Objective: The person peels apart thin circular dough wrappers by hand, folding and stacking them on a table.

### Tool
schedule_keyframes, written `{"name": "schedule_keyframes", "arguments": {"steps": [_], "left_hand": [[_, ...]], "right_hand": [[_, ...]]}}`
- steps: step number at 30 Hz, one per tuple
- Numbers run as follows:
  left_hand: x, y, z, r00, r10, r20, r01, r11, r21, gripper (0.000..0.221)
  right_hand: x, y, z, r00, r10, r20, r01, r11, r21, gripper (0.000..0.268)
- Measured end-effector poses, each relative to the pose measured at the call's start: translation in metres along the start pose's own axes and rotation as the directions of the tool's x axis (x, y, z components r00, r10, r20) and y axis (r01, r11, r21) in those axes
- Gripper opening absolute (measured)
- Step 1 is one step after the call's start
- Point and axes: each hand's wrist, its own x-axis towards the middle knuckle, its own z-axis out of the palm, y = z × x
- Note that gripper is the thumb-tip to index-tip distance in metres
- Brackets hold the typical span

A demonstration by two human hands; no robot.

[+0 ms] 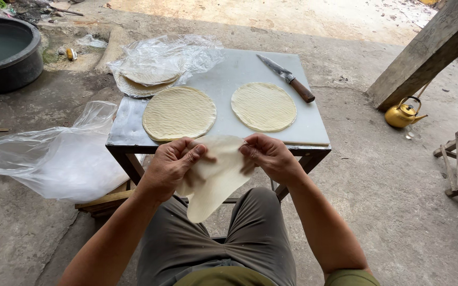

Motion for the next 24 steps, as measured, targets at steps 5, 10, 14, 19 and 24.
{"name": "schedule_keyframes", "arguments": {"steps": [5, 10, 14, 19, 24], "left_hand": [[0.051, -0.001, 0.032, 1.0, -0.009, -0.014, 0.011, 0.986, 0.168, 0.026], [0.167, 0.0, 0.061, 0.986, 0.134, -0.095, -0.111, 0.97, 0.215, 0.027], [0.221, -0.024, 0.057, 0.936, 0.013, -0.351, 0.173, 0.851, 0.495, 0.025], [0.241, -0.058, 0.043, 0.945, 0.105, -0.309, 0.165, 0.663, 0.73, 0.024], [0.258, -0.057, 0.043, 0.952, 0.091, -0.292, 0.182, 0.597, 0.781, 0.019]], "right_hand": [[0.011, -0.022, -0.049, 0.944, -0.289, -0.157, 0.189, 0.866, -0.463, 0.019], [0.094, -0.061, -0.134, 0.938, -0.084, -0.335, -0.183, 0.703, -0.688, 0.03], [0.125, -0.034, -0.16, 0.929, 0.081, -0.362, -0.335, 0.6, -0.726, 0.043], [0.113, 0.004, -0.172, 0.918, 0.079, -0.389, -0.364, 0.558, -0.746, 0.04], [0.111, 0.006, -0.184, 0.893, -0.035, -0.449, -0.343, 0.594, -0.728, 0.036]]}}
